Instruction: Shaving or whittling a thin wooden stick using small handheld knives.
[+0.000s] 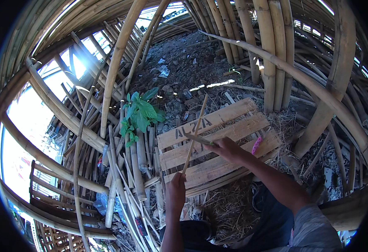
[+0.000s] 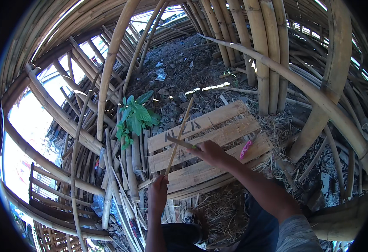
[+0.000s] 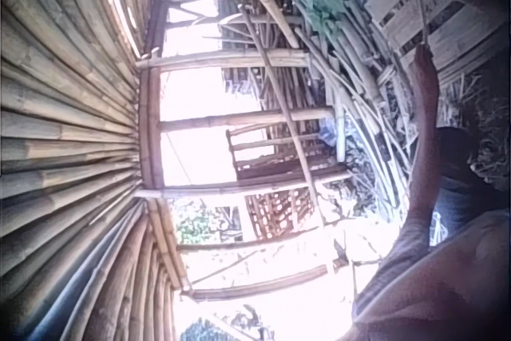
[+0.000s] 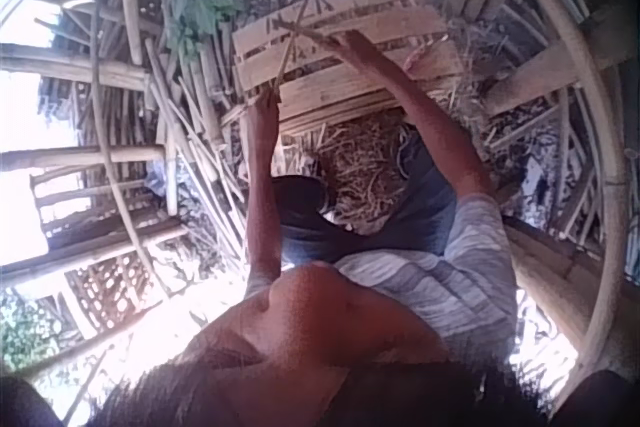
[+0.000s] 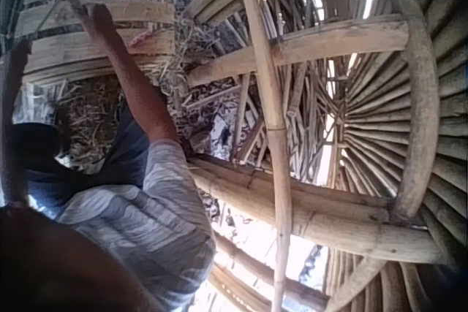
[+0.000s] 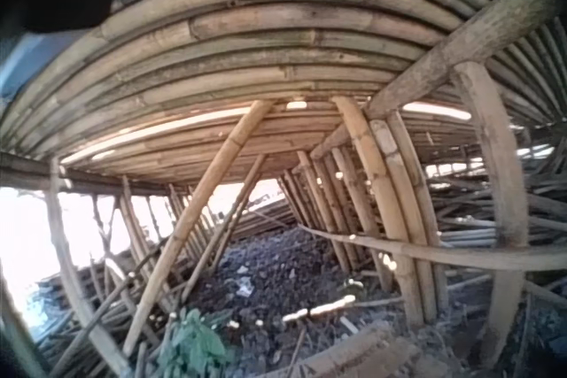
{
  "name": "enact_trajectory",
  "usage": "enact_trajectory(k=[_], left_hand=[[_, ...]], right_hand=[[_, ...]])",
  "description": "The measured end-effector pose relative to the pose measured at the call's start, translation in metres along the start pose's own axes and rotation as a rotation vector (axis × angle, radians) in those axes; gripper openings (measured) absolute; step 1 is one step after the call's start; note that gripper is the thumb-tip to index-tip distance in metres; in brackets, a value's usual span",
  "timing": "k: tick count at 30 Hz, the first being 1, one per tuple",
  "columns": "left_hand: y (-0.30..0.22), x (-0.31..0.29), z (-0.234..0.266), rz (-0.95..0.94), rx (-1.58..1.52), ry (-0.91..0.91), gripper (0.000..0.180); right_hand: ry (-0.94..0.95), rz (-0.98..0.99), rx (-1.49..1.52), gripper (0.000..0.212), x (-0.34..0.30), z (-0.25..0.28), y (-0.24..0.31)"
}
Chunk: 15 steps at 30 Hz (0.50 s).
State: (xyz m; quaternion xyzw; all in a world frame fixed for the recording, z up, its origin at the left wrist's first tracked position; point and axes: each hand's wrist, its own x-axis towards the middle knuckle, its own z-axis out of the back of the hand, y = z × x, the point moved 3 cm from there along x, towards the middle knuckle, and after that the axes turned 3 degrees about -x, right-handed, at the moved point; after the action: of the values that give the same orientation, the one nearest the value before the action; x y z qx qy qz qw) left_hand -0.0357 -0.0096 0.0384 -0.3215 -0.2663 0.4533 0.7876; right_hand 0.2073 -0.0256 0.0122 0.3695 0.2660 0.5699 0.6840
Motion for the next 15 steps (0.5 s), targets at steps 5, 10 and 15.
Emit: enact_trajectory(k=[5,10,15], left_hand=[[-0.021,-0.008,-0.005,-0.035,0.152,0.016,0.015],[-0.021,-0.010,-0.011,-0.106,0.191,-0.043,0.018],[-0.016,-0.009,-0.008,-0.039,0.156,0.042,0.015]], right_hand=[[-0.002,0.194,-0.270,0.063,0.003,-0.020,0.008],[-0.271,0.034,-0.303,0.063,0.031,0.037,-0.031],[-0.128,-0.019,-0.135,0.064,0.027,-0.001,-0.034]])
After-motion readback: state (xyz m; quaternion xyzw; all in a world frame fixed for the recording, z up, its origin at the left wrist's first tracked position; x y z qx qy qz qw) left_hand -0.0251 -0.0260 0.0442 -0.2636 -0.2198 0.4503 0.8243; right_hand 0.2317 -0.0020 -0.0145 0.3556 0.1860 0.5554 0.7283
